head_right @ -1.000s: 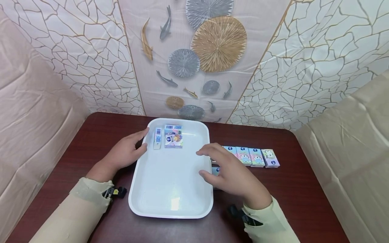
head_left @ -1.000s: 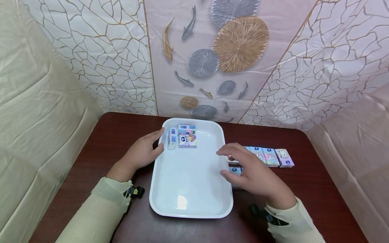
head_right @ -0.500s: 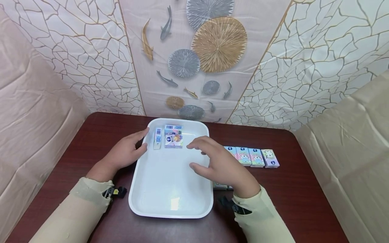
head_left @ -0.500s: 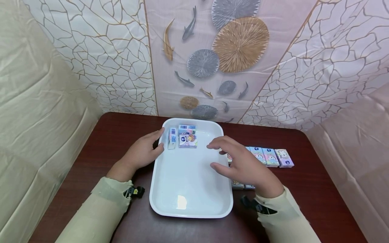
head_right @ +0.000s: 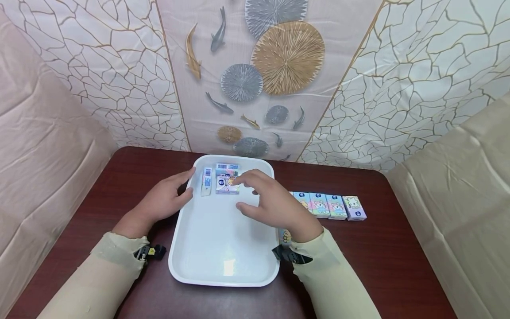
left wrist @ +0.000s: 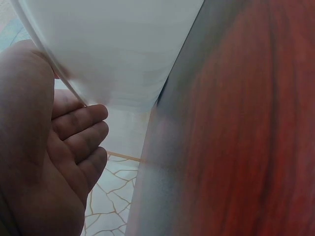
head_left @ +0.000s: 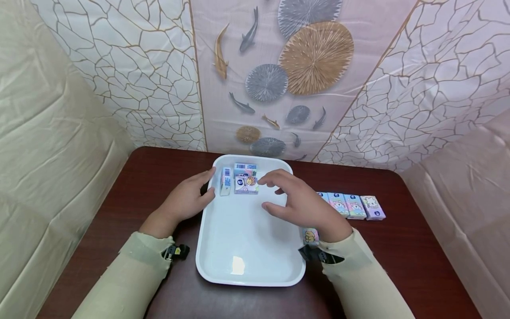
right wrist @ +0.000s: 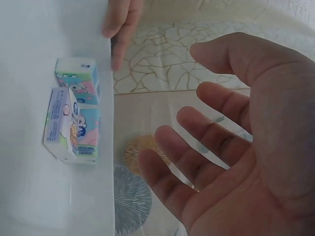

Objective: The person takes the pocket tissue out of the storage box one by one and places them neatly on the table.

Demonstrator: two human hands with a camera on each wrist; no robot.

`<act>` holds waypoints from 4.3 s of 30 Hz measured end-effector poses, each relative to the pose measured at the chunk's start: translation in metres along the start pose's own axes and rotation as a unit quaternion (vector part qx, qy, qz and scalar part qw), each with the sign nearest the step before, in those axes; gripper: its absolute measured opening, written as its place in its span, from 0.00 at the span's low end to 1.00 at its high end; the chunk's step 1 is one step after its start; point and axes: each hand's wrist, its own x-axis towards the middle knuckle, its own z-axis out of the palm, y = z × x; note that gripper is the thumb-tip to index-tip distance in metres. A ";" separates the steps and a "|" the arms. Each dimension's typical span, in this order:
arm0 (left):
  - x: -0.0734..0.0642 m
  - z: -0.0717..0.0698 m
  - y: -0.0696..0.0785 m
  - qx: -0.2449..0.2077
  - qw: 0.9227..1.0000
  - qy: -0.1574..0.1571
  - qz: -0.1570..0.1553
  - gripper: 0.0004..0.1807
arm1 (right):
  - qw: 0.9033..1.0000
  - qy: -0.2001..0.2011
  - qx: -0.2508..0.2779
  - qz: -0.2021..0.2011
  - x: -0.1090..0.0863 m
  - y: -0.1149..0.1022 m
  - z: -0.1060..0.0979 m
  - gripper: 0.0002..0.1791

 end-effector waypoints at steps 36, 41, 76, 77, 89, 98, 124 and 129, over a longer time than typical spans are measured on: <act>0.002 0.003 -0.004 -0.009 1.000 0.011 0.001 0.38 | 0.992 -0.068 -0.022 0.106 0.072 0.063 0.038 0.24; 0.002 0.003 -0.004 -0.010 1.000 0.011 0.001 0.38 | 0.991 -0.075 -0.014 0.113 0.077 0.068 0.046 0.22; 0.002 0.001 -0.004 -0.001 1.000 0.007 0.009 0.38 | 0.963 -0.202 -0.090 0.156 0.091 0.055 0.073 0.61; 0.001 0.001 -0.004 -0.002 1.000 0.007 0.008 0.38 | 0.962 -0.204 -0.091 0.157 0.091 0.055 0.074 0.61; 0.001 0.002 -0.004 -0.007 1.000 0.011 0.013 0.38 | 0.962 -0.211 -0.068 0.159 0.090 0.057 0.076 0.58; 0.002 0.002 -0.004 -0.011 1.000 0.012 0.010 0.38 | 0.961 -0.221 -0.069 0.152 0.086 0.050 0.071 0.53; 0.001 0.002 -0.002 -0.005 1.000 0.005 0.001 0.38 | 0.974 -0.161 -0.069 0.146 0.054 0.030 0.026 0.52; 0.001 0.002 -0.002 -0.006 1.000 0.004 0.004 0.39 | 0.977 -0.138 -0.069 0.149 0.038 0.027 0.012 0.52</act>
